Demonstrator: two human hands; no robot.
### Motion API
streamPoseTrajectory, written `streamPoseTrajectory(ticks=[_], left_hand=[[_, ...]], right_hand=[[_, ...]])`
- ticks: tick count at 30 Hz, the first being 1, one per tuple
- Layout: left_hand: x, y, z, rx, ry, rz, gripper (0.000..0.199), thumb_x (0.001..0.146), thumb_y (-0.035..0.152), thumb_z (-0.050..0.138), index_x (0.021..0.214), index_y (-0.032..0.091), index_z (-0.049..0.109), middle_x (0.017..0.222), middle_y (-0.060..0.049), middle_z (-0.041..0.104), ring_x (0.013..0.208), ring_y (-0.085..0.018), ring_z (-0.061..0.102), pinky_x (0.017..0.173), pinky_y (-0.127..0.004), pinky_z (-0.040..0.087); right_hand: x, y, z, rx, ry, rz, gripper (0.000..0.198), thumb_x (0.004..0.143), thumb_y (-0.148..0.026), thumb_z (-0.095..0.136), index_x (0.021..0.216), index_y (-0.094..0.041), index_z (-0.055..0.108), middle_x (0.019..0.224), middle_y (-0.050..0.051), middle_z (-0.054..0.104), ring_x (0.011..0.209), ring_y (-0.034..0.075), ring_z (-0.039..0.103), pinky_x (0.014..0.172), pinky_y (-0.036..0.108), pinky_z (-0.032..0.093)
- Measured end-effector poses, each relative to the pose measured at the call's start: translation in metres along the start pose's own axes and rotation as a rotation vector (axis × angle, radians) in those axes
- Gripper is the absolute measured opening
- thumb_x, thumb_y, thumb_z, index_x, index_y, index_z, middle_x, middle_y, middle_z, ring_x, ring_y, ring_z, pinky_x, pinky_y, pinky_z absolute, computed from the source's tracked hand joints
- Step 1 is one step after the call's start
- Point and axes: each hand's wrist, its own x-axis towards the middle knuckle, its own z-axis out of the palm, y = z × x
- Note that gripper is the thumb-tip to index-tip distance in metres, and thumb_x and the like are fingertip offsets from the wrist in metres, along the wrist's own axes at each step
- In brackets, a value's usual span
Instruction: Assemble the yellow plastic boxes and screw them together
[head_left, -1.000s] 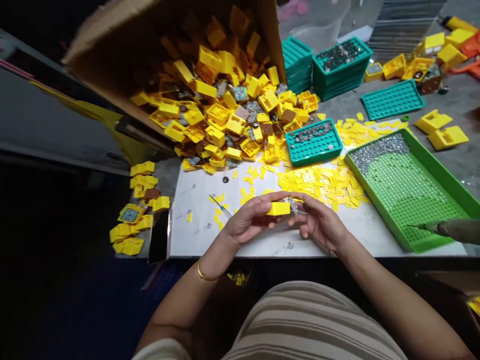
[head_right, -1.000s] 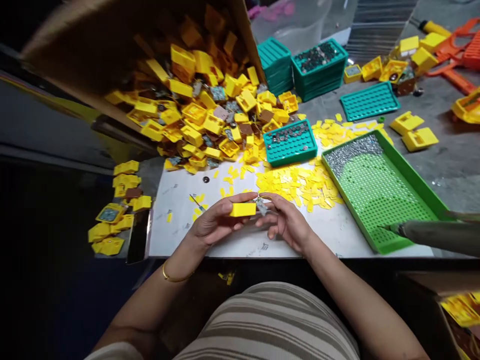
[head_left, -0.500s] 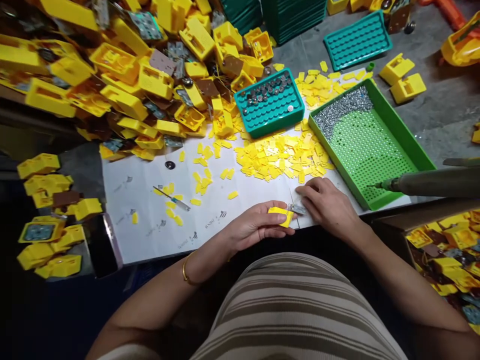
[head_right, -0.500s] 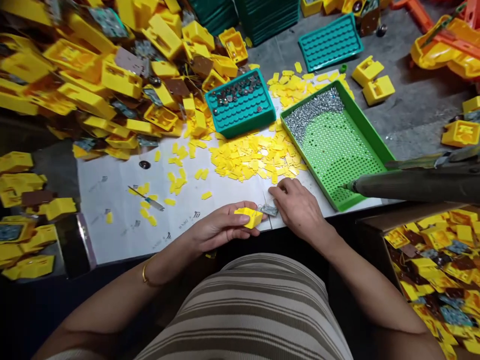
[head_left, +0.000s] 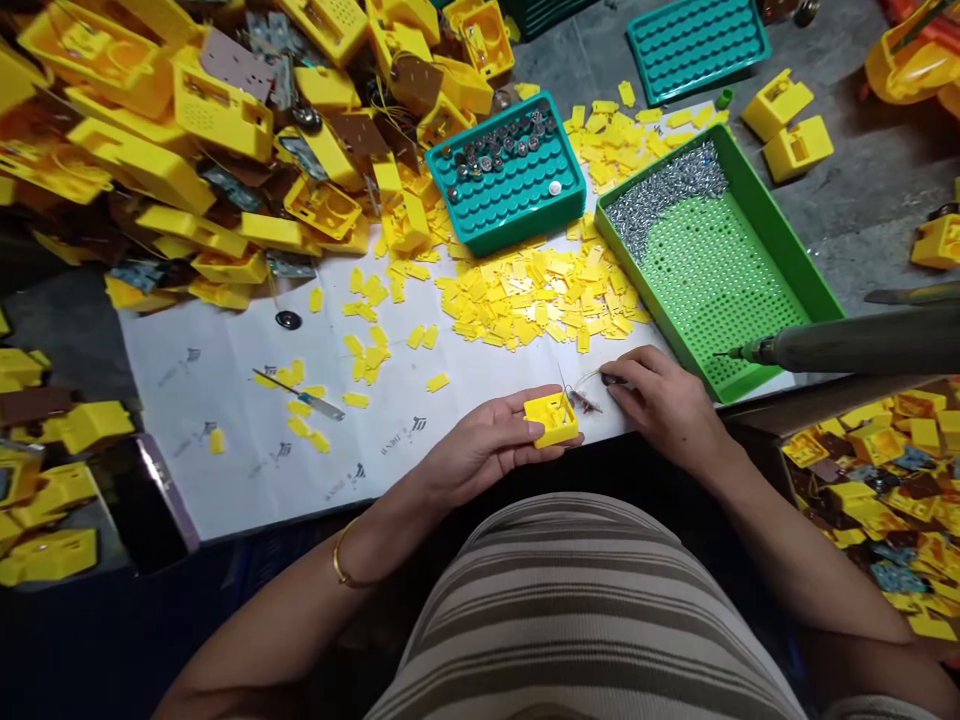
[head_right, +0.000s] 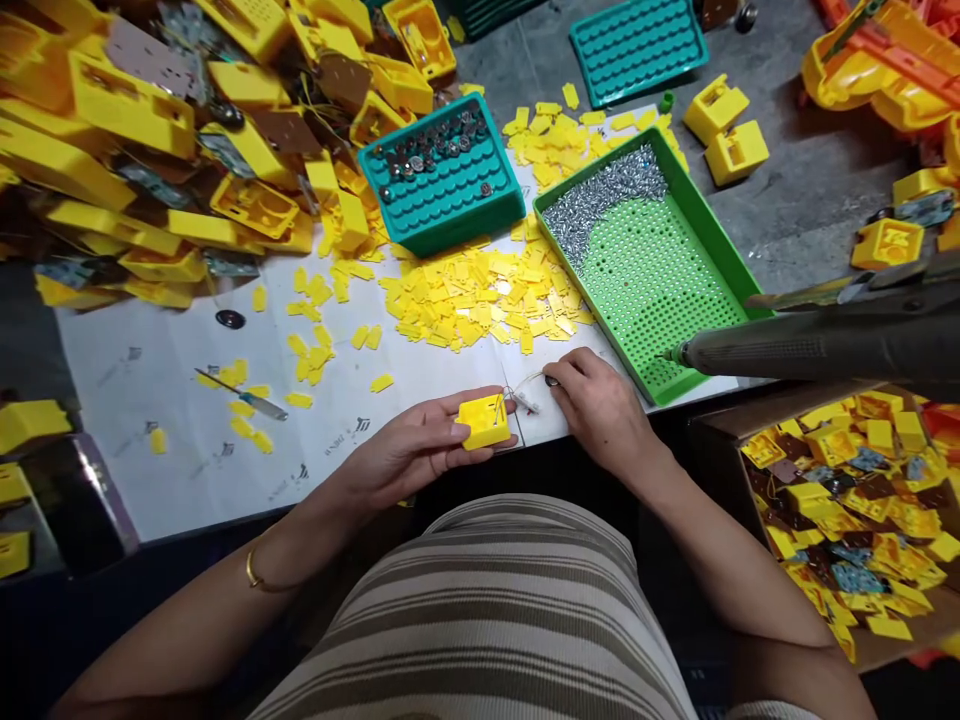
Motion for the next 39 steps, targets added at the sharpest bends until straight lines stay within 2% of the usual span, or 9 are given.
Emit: streamPoseTrajectory(ticks=[5,10,14,21,26,28,32,35,39], left_hand=[[-0.001,-0.002,0.004,0.043,0.059,0.011,0.066,0.069,0.008,0.073,0.130,0.016,0.052,0.121,-0.011,0.067,0.099,-0.022,0.070,0.086,-0.029,0.056],[0.002,-0.007,0.009,0.055,0.065,0.114,0.066,0.064,0.005,0.077,0.123,0.019,0.053,0.113,-0.006,0.070,0.098,-0.016,0.069,0.091,-0.024,0.052],[0.004,-0.011,0.013,0.103,0.057,0.175,0.067,0.062,0.007,0.080,0.118,0.023,0.047,0.110,-0.004,0.069,0.094,-0.019,0.071,0.085,-0.027,0.054],[0.003,-0.013,0.018,0.047,0.043,0.138,0.027,0.087,0.031,0.061,0.108,0.021,0.047,0.113,-0.009,0.066,0.093,-0.024,0.072,0.075,-0.032,0.059],[0.005,-0.014,0.016,-0.037,0.097,0.130,0.017,0.094,0.028,0.048,0.108,0.020,0.046,0.108,-0.011,0.068,0.094,-0.025,0.072,0.075,-0.036,0.060],[0.006,-0.015,0.015,-0.008,0.112,0.126,0.021,0.094,0.028,0.047,0.113,0.019,0.050,0.110,-0.012,0.067,0.090,-0.025,0.072,0.068,-0.034,0.061],[0.008,-0.017,0.016,0.020,0.115,0.133,0.030,0.095,0.028,0.045,0.118,0.012,0.057,0.116,-0.017,0.065,0.084,-0.023,0.072,0.054,-0.026,0.058],[0.009,-0.019,0.019,-0.029,0.124,0.134,0.029,0.095,0.025,0.046,0.116,0.010,0.058,0.112,-0.016,0.067,0.085,-0.021,0.071,0.066,-0.028,0.060],[0.010,-0.019,0.025,-0.095,0.126,0.194,0.025,0.094,0.022,0.048,0.113,0.011,0.059,0.110,-0.013,0.068,0.091,-0.017,0.068,0.081,-0.031,0.058]], right_hand=[[-0.002,-0.001,-0.001,-0.037,0.045,0.015,0.019,0.092,-0.019,0.052,0.103,-0.019,0.068,0.099,0.008,0.067,0.087,0.022,0.065,0.073,0.033,0.053],[-0.005,-0.002,0.002,-0.024,0.137,0.050,0.020,0.091,-0.029,0.057,0.101,-0.019,0.071,0.092,0.008,0.062,0.081,0.020,0.062,0.073,0.032,0.051],[-0.006,-0.004,0.006,0.038,0.148,0.102,0.018,0.091,-0.028,0.058,0.097,-0.018,0.071,0.086,0.007,0.064,0.075,0.018,0.063,0.070,0.029,0.050],[-0.005,-0.005,0.002,-0.071,0.164,0.172,0.014,0.085,-0.023,0.066,0.096,-0.016,0.069,0.085,0.005,0.068,0.074,0.020,0.064,0.066,0.029,0.047],[-0.004,-0.004,0.001,-0.074,0.155,0.179,0.011,0.085,-0.022,0.066,0.091,-0.015,0.072,0.085,0.007,0.069,0.076,0.022,0.066,0.065,0.030,0.046],[-0.003,-0.002,0.000,0.020,0.156,0.197,0.011,0.083,-0.020,0.067,0.091,-0.014,0.072,0.083,0.006,0.069,0.074,0.020,0.065,0.066,0.030,0.047],[0.000,-0.007,-0.010,0.458,0.220,0.280,0.014,0.078,-0.022,0.073,0.091,-0.015,0.071,0.076,0.002,0.069,0.065,0.014,0.063,0.062,0.025,0.049],[-0.001,-0.022,-0.017,0.609,0.222,0.278,0.015,0.078,-0.022,0.073,0.091,-0.015,0.071,0.075,0.001,0.068,0.064,0.011,0.062,0.057,0.021,0.047],[-0.007,-0.038,-0.017,0.526,0.002,0.125,0.013,0.082,-0.019,0.070,0.094,-0.015,0.071,0.079,0.002,0.068,0.066,0.010,0.060,0.056,0.020,0.044]])
